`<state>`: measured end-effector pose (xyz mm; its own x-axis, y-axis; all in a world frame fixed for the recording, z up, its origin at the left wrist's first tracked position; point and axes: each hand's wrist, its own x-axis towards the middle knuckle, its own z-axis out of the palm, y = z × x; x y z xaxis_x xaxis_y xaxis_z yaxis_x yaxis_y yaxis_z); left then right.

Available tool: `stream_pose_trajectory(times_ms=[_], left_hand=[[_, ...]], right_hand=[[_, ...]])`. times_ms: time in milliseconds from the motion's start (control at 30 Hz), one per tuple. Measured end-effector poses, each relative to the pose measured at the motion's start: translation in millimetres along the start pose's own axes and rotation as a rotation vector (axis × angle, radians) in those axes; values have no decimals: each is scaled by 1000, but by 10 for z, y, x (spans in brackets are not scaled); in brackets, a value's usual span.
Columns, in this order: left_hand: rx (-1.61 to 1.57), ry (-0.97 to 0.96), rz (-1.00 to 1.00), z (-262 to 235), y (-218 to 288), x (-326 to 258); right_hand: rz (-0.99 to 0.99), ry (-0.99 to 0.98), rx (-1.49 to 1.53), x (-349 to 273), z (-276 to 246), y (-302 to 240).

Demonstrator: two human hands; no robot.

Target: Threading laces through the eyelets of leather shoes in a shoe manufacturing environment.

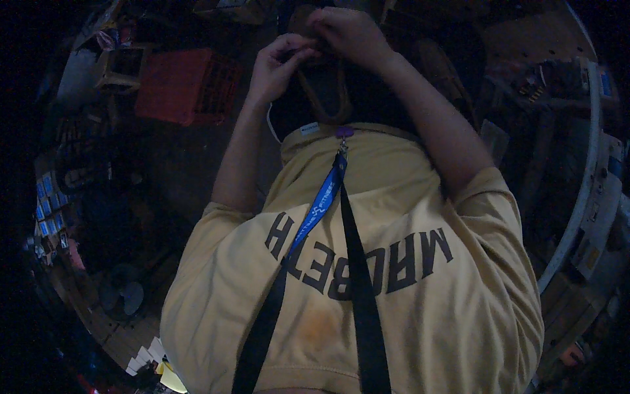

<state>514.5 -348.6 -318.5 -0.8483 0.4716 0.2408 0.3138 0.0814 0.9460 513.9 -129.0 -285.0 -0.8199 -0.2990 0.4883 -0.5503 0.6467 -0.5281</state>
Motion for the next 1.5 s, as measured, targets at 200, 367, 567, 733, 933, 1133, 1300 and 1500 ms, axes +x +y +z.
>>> stream_pose_trajectory(times_ms=[200, 367, 567, 733, 933, 1133, 1300, 1500], left_hand=[[100, 60, 24, 6, 302, 0], [80, 122, 44, -21, 243, 47], [107, 191, 9, -74, 229, -13], [161, 168, 9, -101, 246, -36], [157, 128, 1, -186, 225, -57], [133, 107, 23, -139, 280, -51], [47, 66, 24, 41, 335, -5], [59, 36, 0, 60, 247, 48]], right_hand=[[35, 108, 59, -52, -228, -257], [79, 73, 64, -227, -235, -345], [163, 30, 142, -180, -109, -410], [280, 32, 157, -201, -31, -413], [302, 70, 116, -209, -11, -428], [288, 49, 357, -315, -58, -300], [404, 63, 615, -381, -66, -241], [416, 123, 639, -280, -42, -253]])
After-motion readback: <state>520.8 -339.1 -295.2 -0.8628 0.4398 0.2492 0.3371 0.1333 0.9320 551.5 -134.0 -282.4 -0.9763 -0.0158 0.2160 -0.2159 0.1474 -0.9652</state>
